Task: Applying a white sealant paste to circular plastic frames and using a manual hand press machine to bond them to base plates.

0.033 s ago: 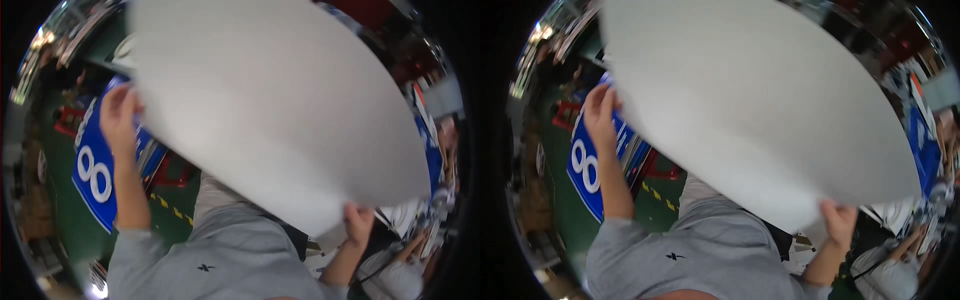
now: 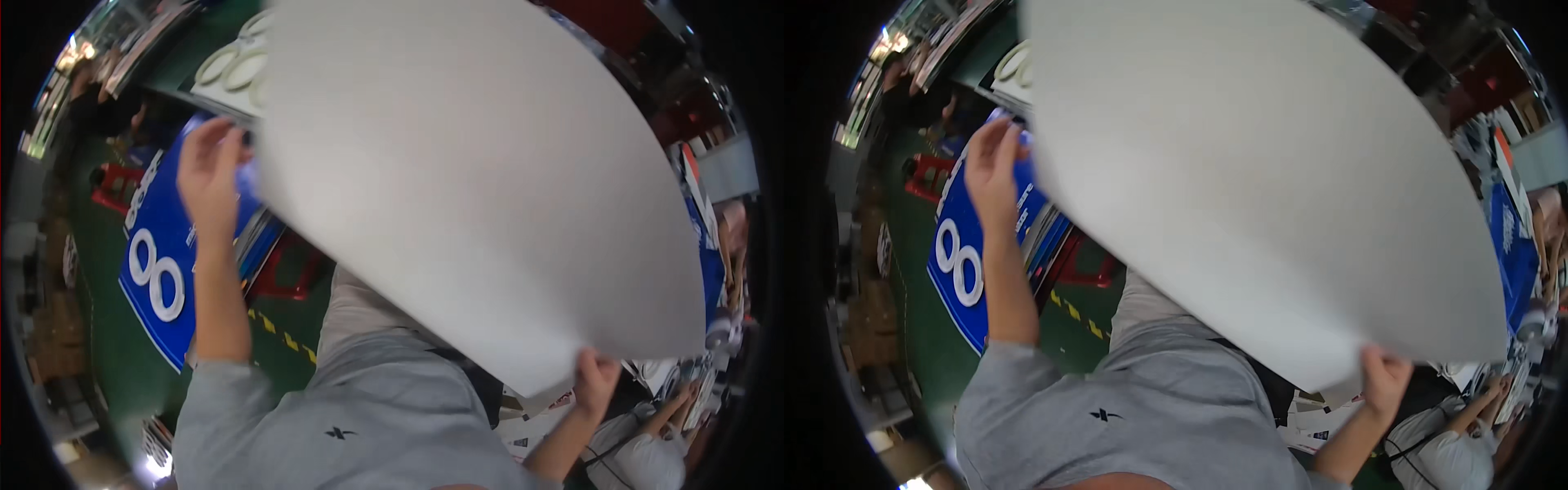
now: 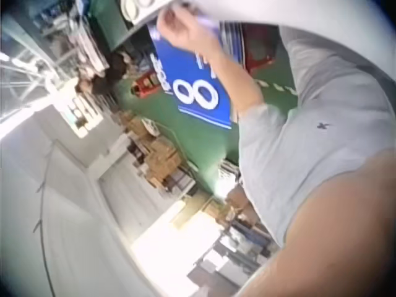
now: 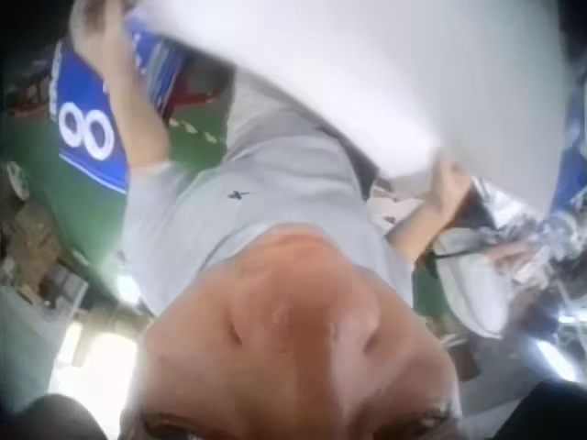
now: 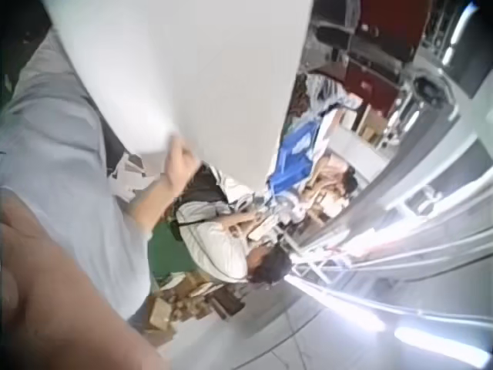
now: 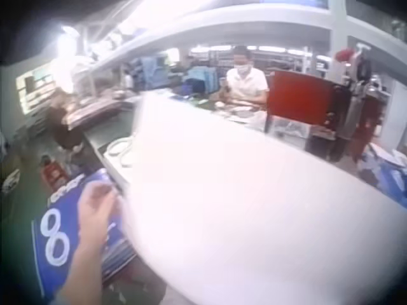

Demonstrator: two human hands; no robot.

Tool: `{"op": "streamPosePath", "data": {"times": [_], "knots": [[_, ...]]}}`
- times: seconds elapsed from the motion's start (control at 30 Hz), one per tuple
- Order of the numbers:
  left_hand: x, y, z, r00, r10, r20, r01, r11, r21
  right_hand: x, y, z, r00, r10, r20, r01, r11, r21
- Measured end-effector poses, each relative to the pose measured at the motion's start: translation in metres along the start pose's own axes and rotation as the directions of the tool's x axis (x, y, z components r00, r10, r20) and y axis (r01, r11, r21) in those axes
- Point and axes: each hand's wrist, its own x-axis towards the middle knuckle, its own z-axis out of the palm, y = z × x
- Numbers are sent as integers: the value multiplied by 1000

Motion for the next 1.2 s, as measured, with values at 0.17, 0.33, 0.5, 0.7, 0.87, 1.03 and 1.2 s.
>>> {"op": "streamPosePath", "data": {"times": [0.17, 0.33, 0.5, 0.7, 0.87, 1.03, 1.2], "knots": [[20, -23, 62, 946, -15, 325, 0, 999, 47, -180, 7, -283, 953, 226, -202, -234, 972, -15], [55, -32, 140, 745, 264, 612, -473, 857, 206, -384, -24, -271, 811, 206, -547, -146, 978, 152], [98, -101, 108, 535, 133, 834, -620, 732, 281, -529, 37, -235, 611, 486, -624, -145, 844, 516], [112, -87, 124, 472, 205, 857, -674, 710, 202, -540, 35, -94, 341, 728, -595, -41, 644, 764], [105, -92, 131, 516, 224, 827, -679, 696, 235, -512, 87, -135, 261, 805, -532, -148, 578, 802], [99, -86, 128, 531, 253, 809, -683, 692, 232, -429, 153, -193, 188, 860, -474, -242, 508, 827], [97, -91, 131, 541, 260, 800, -672, 705, 226, -347, 213, -209, 52, 844, -533, -411, 505, 759]]}}
